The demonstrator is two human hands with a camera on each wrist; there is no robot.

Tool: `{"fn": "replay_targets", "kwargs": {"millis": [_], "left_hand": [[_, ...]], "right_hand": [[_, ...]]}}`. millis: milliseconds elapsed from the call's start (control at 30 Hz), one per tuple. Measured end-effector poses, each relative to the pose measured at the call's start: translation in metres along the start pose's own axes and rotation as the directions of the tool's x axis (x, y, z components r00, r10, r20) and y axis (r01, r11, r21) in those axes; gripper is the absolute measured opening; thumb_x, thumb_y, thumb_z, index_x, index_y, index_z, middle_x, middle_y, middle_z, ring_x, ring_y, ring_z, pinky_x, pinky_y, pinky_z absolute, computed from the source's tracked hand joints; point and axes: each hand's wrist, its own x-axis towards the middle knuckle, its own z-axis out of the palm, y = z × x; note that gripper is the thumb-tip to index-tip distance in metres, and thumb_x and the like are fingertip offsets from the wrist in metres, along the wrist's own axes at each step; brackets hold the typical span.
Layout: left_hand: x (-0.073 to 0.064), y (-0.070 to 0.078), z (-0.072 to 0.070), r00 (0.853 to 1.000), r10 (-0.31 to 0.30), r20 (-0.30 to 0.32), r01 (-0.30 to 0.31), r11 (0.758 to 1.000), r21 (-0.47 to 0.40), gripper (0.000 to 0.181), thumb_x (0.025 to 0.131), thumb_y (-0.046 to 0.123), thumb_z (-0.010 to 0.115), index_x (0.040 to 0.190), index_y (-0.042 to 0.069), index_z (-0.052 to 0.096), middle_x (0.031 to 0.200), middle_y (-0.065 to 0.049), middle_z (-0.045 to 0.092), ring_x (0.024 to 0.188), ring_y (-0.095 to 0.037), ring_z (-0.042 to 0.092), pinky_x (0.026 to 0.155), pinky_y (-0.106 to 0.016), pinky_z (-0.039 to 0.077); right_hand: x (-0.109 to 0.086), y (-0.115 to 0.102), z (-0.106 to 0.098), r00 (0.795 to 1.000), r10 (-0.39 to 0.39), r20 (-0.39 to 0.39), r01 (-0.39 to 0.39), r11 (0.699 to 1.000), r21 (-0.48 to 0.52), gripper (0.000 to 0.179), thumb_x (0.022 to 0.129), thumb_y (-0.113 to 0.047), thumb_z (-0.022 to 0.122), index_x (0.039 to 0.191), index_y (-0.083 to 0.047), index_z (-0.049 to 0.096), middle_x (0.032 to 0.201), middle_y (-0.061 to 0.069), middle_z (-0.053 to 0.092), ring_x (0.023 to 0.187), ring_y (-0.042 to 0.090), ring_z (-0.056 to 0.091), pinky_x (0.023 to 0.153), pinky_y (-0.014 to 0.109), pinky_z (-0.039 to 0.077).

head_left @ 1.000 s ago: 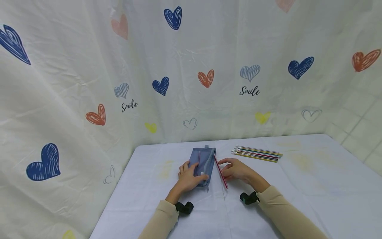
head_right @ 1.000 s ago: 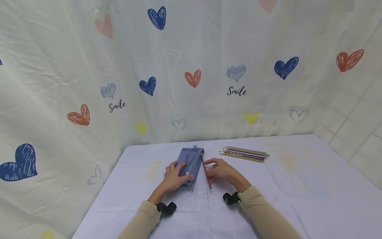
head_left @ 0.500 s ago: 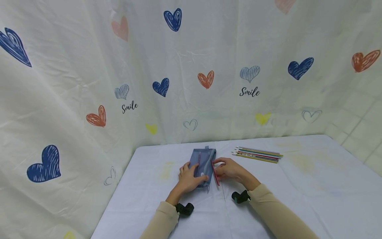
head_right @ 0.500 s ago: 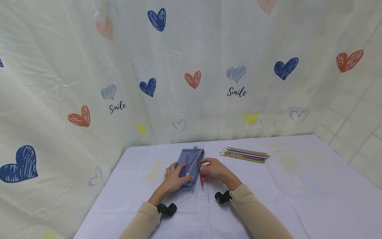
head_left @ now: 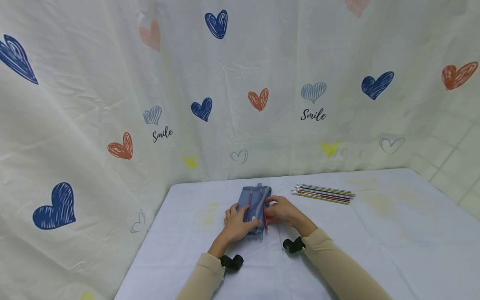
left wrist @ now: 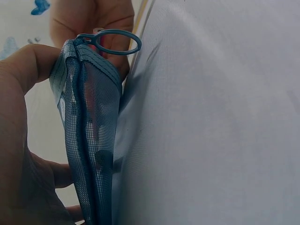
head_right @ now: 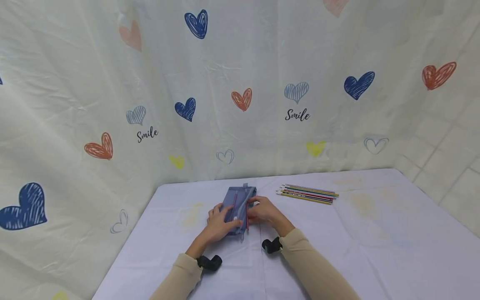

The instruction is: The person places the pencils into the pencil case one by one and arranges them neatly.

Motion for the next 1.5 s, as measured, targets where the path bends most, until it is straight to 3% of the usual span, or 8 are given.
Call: {"fn": "replay_targets", "kwargs": {"millis": [533, 667, 833, 1167, 1500], "left_hand": [[0.002, -0.001, 0.001, 1.000, 0.005, -0.004, -0.005, 1.000, 0.003, 0.090, 0.083, 0.064, 0.068, 0.155, 0.015, 0.045, 0.165, -0.020, 0.020, 0.147, -0.040, 0.018, 0.116, -0.064, 0.023], [0.002, -0.001, 0.001, 1.000, 0.015, -0.004, -0.015, 1.000, 0.001, 0.089, 0.084, 0.062, 0.069, 0.155, 0.015, 0.045, 0.165, -0.020, 0.020, 0.148, -0.040, 0.017, 0.116, -0.065, 0.022], [0.002, -0.002, 0.001, 1.000, 0.021, -0.010, -0.021, 1.000, -0.002, 0.088, 0.083, 0.062, 0.069, 0.154, 0.016, 0.046, 0.165, -0.020, 0.020, 0.148, -0.040, 0.017, 0.116, -0.065, 0.021], [0.001, -0.001, 0.001, 1.000, 0.011, -0.012, -0.011, 1.000, 0.002, 0.086, 0.083, 0.061, 0.070, 0.154, 0.018, 0.047, 0.165, -0.019, 0.020, 0.148, -0.040, 0.018, 0.116, -0.066, 0.022], [0.001, -0.001, 0.002, 1.000, -0.004, -0.013, 0.004, 1.000, -0.005, 0.085, 0.083, 0.059, 0.071, 0.154, 0.019, 0.047, 0.165, -0.019, 0.021, 0.149, -0.041, 0.018, 0.116, -0.068, 0.021]], "right_hand": [[0.003, -0.006, 0.016, 0.997, 0.026, -0.068, -0.027, 1.000, -0.006, 0.059, 0.088, -0.002, 0.068, 0.142, 0.006, 0.045, 0.100, 0.016, 0.069, 0.077, 0.016, 0.071, 0.076, 0.033, 0.061], [0.001, -0.004, 0.015, 0.999, -0.005, -0.034, 0.005, 1.000, -0.013, 0.050, 0.091, 0.000, 0.064, 0.137, 0.011, 0.049, 0.098, 0.016, 0.072, 0.077, 0.016, 0.071, 0.077, 0.033, 0.060], [-0.001, -0.001, 0.009, 0.999, -0.030, 0.011, 0.029, 0.998, 0.050, 0.043, 0.095, 0.000, 0.062, 0.135, 0.013, 0.052, 0.100, 0.017, 0.074, 0.081, 0.015, 0.072, 0.078, 0.033, 0.061], [-0.004, 0.003, -0.012, 0.996, -0.078, 0.049, 0.075, 0.996, 0.045, 0.038, 0.097, -0.001, 0.061, 0.133, 0.010, 0.056, 0.111, 0.022, 0.074, 0.093, 0.022, 0.074, 0.081, 0.036, 0.061], [-0.017, 0.009, -0.054, 0.985, -0.168, -0.039, 0.160, 0.975, -0.152, 0.037, 0.097, -0.005, 0.060, 0.130, 0.011, 0.056, 0.109, 0.025, 0.072, 0.093, 0.029, 0.074, 0.083, 0.041, 0.061]]}}
